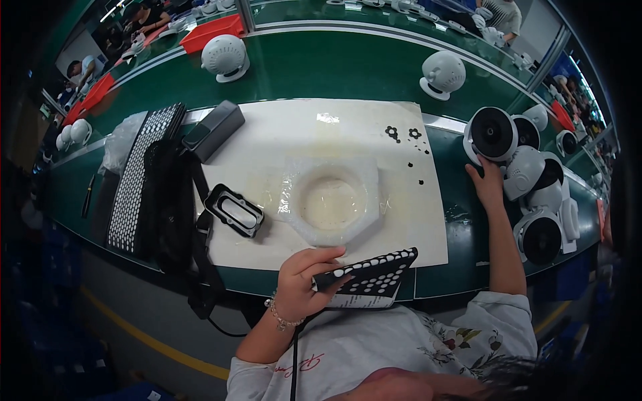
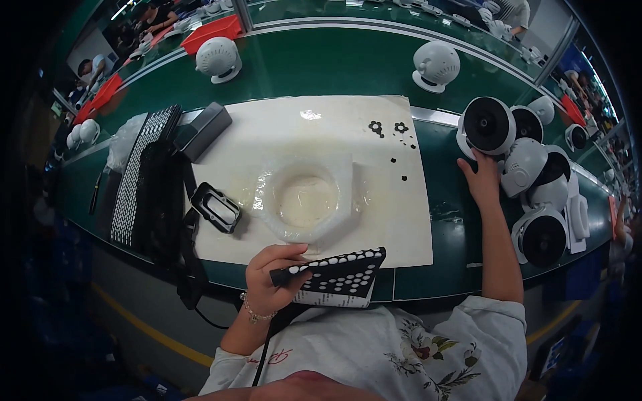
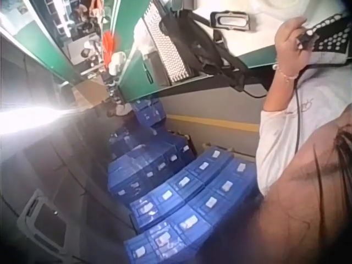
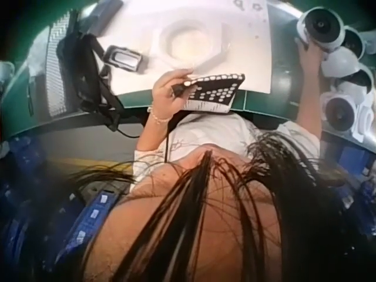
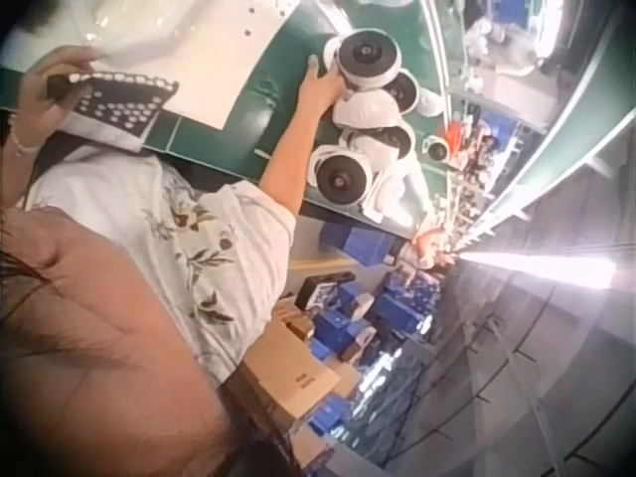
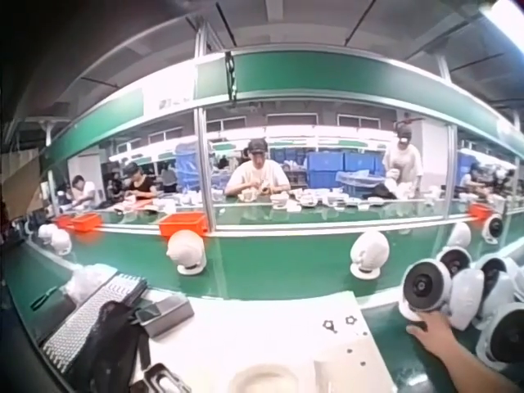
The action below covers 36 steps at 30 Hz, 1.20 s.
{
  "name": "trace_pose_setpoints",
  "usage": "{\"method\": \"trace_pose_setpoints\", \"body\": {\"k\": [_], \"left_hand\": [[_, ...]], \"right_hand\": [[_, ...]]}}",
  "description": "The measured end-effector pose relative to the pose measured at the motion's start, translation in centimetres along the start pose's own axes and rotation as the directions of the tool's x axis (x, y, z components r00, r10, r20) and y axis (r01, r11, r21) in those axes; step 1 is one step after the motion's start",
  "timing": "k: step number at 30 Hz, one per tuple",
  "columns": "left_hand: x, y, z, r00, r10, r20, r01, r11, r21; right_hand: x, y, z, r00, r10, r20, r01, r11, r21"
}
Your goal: Manually assemble components into plastic security camera housings by placing small rubber or plastic parts into pre-molded slots.
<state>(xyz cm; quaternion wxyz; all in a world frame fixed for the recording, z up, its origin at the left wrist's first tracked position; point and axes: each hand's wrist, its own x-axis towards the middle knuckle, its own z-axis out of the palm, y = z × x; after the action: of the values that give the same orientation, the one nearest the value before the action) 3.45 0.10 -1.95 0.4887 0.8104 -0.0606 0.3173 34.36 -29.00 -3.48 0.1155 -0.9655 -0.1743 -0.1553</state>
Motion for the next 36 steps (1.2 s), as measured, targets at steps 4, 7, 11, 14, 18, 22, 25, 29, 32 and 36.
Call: {"method": "trace_pose_setpoints", "body": {"k": [4, 7, 11, 14, 18, 22, 25, 29, 32, 36], "left_hand": [[0.0, -0.2, -0.1, 0.999, 0.035, 0.016, -0.035, 0.999, -0.008], [0.1, -0.3, 0.0, 0.999, 0.048, 0.019, -0.048, 0.999, -0.026], [0.2, -0.4, 0.1, 0.997, 0.076, 0.020, -0.076, 0.997, 0.006], [-0.2, -0.3, 0.0, 0.998, 0.063, -0.011, -0.063, 0.998, 0.000], [-0.1, 0.1, 0.0, 0.999, -0.030, -0.033, 0.031, 0.999, 0.010], [-0.3, 0.5, -0.3, 0.956, -0.273, -0.103, 0.269, 0.962, -0.055], [-0.6, 0.4, -0.2, 0.928, -0.305, -0.212, 0.285, 0.951, -0.122], [-0.4, 0.5, -0.4, 0.843, -0.508, -0.177, 0.406, 0.817, -0.409], [-0.1, 0.6, -0.2, 0.807, -0.588, -0.052, 0.462, 0.684, -0.565], [-0.3, 0.5, -0.1, 0.827, -0.562, -0.015, 0.456, 0.686, -0.567]], "right_hand": [[0.1, -1.6, -1.8, 0.889, -0.312, -0.335, 0.304, 0.950, -0.076], [-0.4, -5.0, -4.3, 0.792, -0.429, -0.435, 0.463, 0.886, -0.030], [-1.8, -10.9, -8.7, 0.951, -0.107, -0.289, 0.278, 0.701, 0.657], [-1.9, -16.8, -10.5, 0.974, -0.226, -0.009, 0.048, 0.164, 0.985], [-2.6, -22.4, -9.0, 0.869, -0.412, 0.274, -0.246, 0.121, 0.962], [-3.8, -23.0, -7.0, 0.748, -0.463, 0.476, -0.390, 0.274, 0.879], [-4.1, -18.8, -5.5, 0.831, -0.496, 0.254, -0.205, 0.151, 0.967], [-7.1, -16.7, -5.3, 0.722, -0.692, 0.013, 0.143, 0.167, 0.976], [-8.5, -17.0, -5.4, 0.666, -0.746, 0.005, 0.236, 0.216, 0.947], [-9.0, -16.6, -4.9, 0.743, -0.644, 0.183, -0.084, 0.181, 0.980]]}}
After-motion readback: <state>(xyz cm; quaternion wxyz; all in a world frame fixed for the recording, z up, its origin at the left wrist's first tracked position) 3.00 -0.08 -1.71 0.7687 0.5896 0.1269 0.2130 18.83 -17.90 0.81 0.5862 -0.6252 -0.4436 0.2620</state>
